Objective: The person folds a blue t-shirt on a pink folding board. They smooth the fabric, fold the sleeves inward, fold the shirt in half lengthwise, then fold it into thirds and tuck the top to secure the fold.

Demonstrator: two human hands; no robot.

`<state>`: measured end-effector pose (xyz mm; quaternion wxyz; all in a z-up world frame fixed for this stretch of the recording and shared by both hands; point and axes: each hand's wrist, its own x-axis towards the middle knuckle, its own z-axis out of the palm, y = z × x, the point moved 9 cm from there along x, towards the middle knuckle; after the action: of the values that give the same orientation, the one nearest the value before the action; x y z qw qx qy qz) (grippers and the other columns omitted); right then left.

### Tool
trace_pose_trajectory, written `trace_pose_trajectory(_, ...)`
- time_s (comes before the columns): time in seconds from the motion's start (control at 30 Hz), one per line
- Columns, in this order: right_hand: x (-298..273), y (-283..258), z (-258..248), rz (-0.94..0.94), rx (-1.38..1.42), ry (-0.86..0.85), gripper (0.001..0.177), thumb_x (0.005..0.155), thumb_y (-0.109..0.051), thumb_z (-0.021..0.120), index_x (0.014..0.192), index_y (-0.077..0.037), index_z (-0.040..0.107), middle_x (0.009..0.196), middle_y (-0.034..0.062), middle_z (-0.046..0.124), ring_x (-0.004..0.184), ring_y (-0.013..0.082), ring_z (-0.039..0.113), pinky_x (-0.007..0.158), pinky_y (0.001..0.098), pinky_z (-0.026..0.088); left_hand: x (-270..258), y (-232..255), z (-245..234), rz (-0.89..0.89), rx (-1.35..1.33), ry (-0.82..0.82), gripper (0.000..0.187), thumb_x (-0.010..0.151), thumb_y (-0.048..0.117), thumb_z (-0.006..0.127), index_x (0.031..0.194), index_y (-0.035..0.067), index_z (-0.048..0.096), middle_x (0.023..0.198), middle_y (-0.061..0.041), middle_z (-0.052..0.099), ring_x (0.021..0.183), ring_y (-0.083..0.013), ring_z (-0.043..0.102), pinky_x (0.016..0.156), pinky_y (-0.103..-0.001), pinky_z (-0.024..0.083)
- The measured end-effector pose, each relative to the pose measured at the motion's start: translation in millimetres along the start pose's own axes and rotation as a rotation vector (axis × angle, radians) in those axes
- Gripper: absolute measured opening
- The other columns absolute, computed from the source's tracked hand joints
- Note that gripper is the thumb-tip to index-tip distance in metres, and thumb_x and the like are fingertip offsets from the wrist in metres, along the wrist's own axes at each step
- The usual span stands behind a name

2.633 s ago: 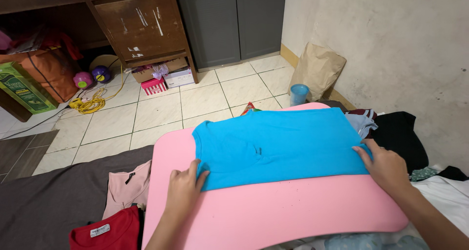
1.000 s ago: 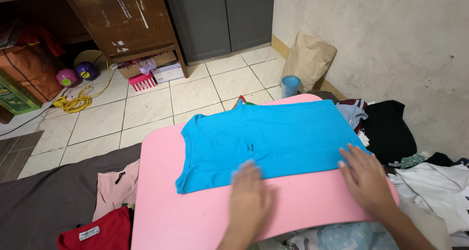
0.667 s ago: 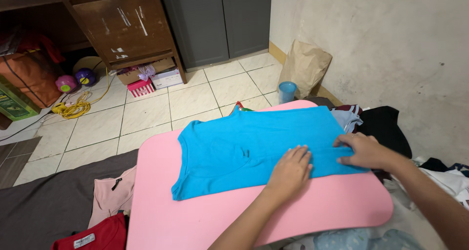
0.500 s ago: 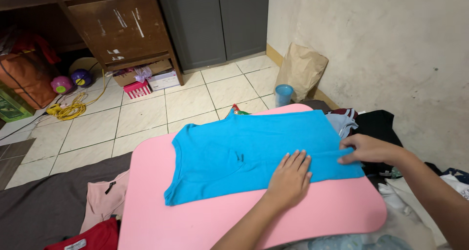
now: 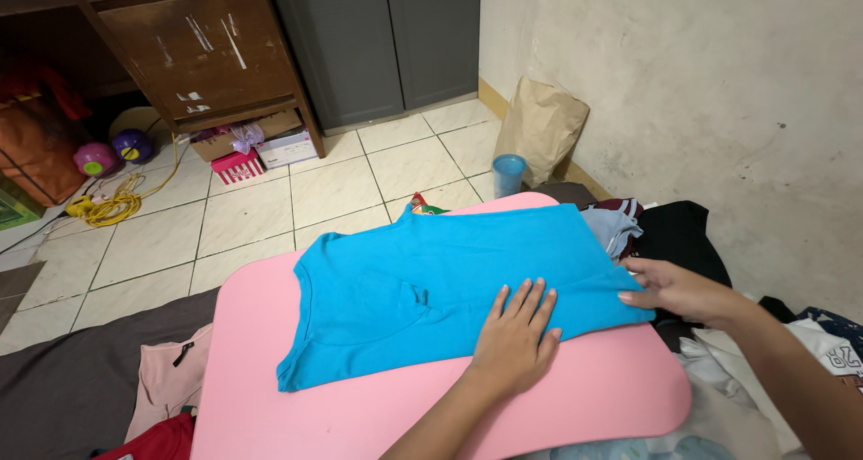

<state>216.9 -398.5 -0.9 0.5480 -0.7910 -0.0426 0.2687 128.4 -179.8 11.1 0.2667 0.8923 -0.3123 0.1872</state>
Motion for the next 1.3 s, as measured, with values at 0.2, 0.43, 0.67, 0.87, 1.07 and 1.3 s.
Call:
trace_pose_trajectory(0.2, -16, 6, 5, 0.064, -0.123, 0.031, 0.066, 0.08, -0.013, 0.085, 0.14, -0.01, 0.057, 0.108, 0.0071, 0.08, 0.098, 0.0128, 0.072, 0.092, 0.0329, 0.055, 0, 9, 4, 0.129, 0.082, 0.011, 0.056, 0.107, 0.03, 0.045, 0.152, -0.002, 0.05, 0.165, -0.021, 0.044, 0.156, -0.0341, 0.037, 0.128, -0.055, 0.02)
trace_pose_trajectory(0.43, -31, 23, -5, 0.244, -0.07, 0.158, 0.048, 0.088, -0.02, 0.078, 0.13, -0.007, 0.062, 0.097, 0.0147, 0.081, 0.071, 0.0214, 0.068, 0.065, 0.0355, 0.054, -17, 47, 16, 0.216, -0.098, -0.055, 0.06, 0.109, 0.038, 0.048, 0.152, -0.004, 0.051, 0.163, -0.021, 0.048, 0.155, -0.0357, 0.041, 0.129, -0.055, 0.022)
trace_pose_trajectory(0.67, -22, 20, -11, 0.035, -0.022, 0.194, 0.035, 0.087, -0.016, 0.078, 0.113, 0.0, 0.06, 0.085, 0.0161, 0.071, 0.067, 0.0189, 0.072, 0.061, 0.0321, 0.058, -15, 50, 14, 0.195, -0.101, -0.093, 0.059, 0.108, 0.041, 0.047, 0.154, 0.005, 0.052, 0.165, -0.021, 0.044, 0.155, -0.0371, 0.037, 0.128, -0.058, 0.018)
trace_pose_trajectory(0.87, -68, -30, 9, -0.493, -0.744, 0.775, 0.051, 0.072, -0.017, 0.079, 0.119, -0.004, 0.062, 0.099, 0.0158, 0.068, 0.09, 0.0295, 0.067, 0.074, 0.0397, 0.054, -15, 50, 20, 0.168, -0.108, -0.103, 0.058, 0.108, 0.042, 0.047, 0.154, 0.008, 0.052, 0.165, -0.02, 0.044, 0.156, -0.0365, 0.036, 0.127, -0.061, 0.017)
trace_pose_trajectory(1.07, -80, -15, 114, -0.655, -0.841, 0.484, 0.059, 0.098, -0.031, 0.056, 0.148, -0.001, 0.048, 0.155, 0.0174, 0.048, 0.143, 0.0341, 0.043, 0.114, 0.0447, 0.032, -16, 45, 28, 0.176, -0.065, -0.089, 0.06, 0.106, 0.04, 0.047, 0.152, 0.0, 0.052, 0.164, -0.019, 0.046, 0.158, -0.0347, 0.037, 0.129, -0.06, 0.017)
trace_pose_trajectory(1.3, -97, 1, 89, -0.551, -1.167, 0.63, 0.068, 0.093, -0.046, 0.051, 0.146, -0.005, 0.046, 0.153, 0.0147, 0.043, 0.144, 0.0282, 0.035, 0.117, 0.0487, 0.022, -22, 48, 25, 0.159, -0.104, -0.067, 0.064, 0.109, 0.041, 0.044, 0.153, -0.005, 0.048, 0.165, -0.024, 0.043, 0.158, -0.0349, 0.035, 0.129, -0.056, 0.016)
